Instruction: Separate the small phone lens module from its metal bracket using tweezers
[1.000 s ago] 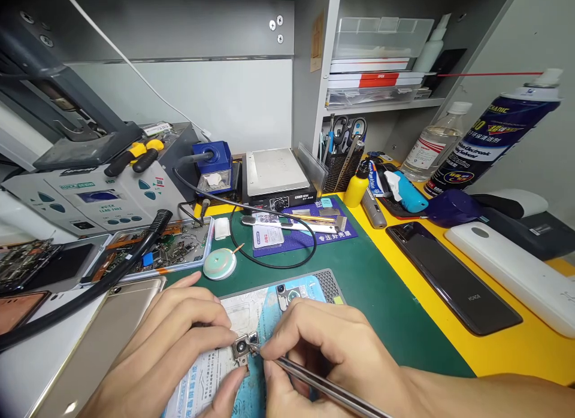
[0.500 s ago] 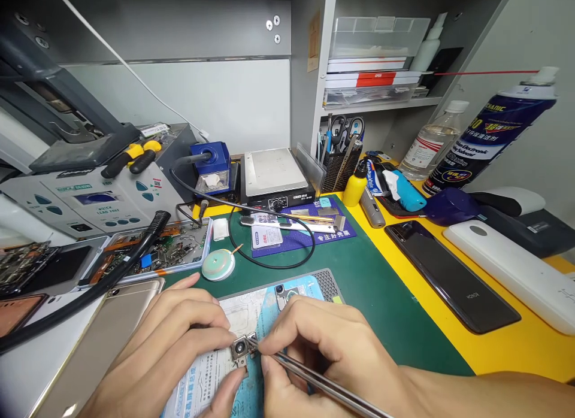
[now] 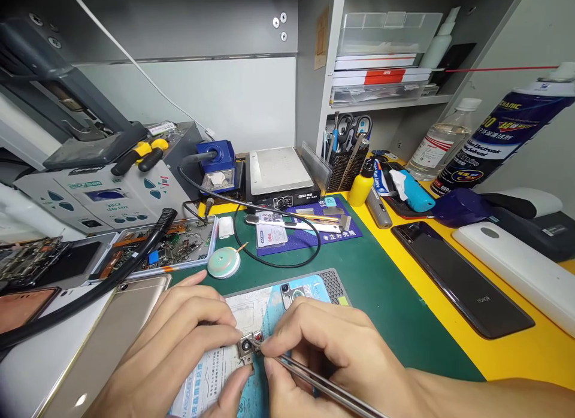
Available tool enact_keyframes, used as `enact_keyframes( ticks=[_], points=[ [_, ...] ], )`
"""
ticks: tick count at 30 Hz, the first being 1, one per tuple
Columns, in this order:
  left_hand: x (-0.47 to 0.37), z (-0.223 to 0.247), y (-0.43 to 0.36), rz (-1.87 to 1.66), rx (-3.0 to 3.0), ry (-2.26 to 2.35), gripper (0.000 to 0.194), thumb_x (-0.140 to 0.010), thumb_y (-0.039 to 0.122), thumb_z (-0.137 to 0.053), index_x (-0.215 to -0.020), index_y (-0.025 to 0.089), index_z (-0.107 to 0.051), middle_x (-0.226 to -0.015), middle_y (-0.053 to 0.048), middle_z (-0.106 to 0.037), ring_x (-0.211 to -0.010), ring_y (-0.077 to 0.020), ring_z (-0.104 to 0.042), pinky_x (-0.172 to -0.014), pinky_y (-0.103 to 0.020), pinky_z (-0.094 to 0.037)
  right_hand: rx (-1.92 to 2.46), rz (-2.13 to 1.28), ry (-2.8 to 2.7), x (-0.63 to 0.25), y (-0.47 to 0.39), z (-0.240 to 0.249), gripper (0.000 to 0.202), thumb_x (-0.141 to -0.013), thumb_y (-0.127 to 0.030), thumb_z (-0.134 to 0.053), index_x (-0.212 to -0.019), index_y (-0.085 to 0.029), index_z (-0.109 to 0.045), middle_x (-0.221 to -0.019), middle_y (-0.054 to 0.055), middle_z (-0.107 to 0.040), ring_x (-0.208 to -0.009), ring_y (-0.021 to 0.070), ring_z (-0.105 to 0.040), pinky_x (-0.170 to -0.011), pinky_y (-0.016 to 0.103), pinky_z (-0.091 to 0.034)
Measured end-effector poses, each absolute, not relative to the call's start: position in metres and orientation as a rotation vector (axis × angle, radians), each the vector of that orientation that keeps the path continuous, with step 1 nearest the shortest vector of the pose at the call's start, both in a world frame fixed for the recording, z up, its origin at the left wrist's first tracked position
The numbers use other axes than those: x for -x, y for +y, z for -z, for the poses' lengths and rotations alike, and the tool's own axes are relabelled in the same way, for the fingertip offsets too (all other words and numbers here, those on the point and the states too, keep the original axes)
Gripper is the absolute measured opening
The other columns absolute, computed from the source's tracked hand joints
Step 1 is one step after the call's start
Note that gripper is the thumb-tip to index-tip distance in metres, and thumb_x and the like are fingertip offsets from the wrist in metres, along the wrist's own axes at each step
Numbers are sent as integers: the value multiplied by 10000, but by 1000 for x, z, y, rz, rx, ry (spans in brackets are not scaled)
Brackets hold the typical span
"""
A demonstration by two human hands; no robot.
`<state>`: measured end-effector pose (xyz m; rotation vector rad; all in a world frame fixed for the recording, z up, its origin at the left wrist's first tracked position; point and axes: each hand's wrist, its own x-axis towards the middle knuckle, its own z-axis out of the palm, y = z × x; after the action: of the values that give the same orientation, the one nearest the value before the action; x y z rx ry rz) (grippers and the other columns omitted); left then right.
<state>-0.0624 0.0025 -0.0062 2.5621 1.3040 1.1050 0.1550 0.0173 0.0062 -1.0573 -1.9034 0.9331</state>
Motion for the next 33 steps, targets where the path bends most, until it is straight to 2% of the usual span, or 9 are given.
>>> enact_keyframes(
  ticks=[10,17,33],
  points=[
    [59,4,3,-1110,-2505,1308,108,-791,108,-673,-880,167,-656,-890,-43,-632,-957,-205,-573,-1100,-510,-405,1002,-812,-1961,-155,18,-3,196,-786,-57,-734,-822,-244,-685,-697,-45,-736,-519,117,-684,-514,187,-550],
    [59,4,1,-1115,-2491,1322,108,-784,99,-677,-875,157,-665,-891,-48,-629,-958,-207,-569,-1110,-513,-393,981,-824,-1973,-155,18,-3,209,-792,-51,-742,-845,-248,-695,-726,-50,-755,-579,125,-729,-583,181,-593],
    [58,3,2,-1107,-2501,1311,108,-787,115,-681,-882,163,-663,-888,-45,-628,-946,-206,-569,-1108,-510,-400,957,-841,-1962,-158,16,-1,206,-791,-55,-746,-847,-247,-696,-729,-41,-756,-577,128,-723,-578,192,-584]
  ],
)
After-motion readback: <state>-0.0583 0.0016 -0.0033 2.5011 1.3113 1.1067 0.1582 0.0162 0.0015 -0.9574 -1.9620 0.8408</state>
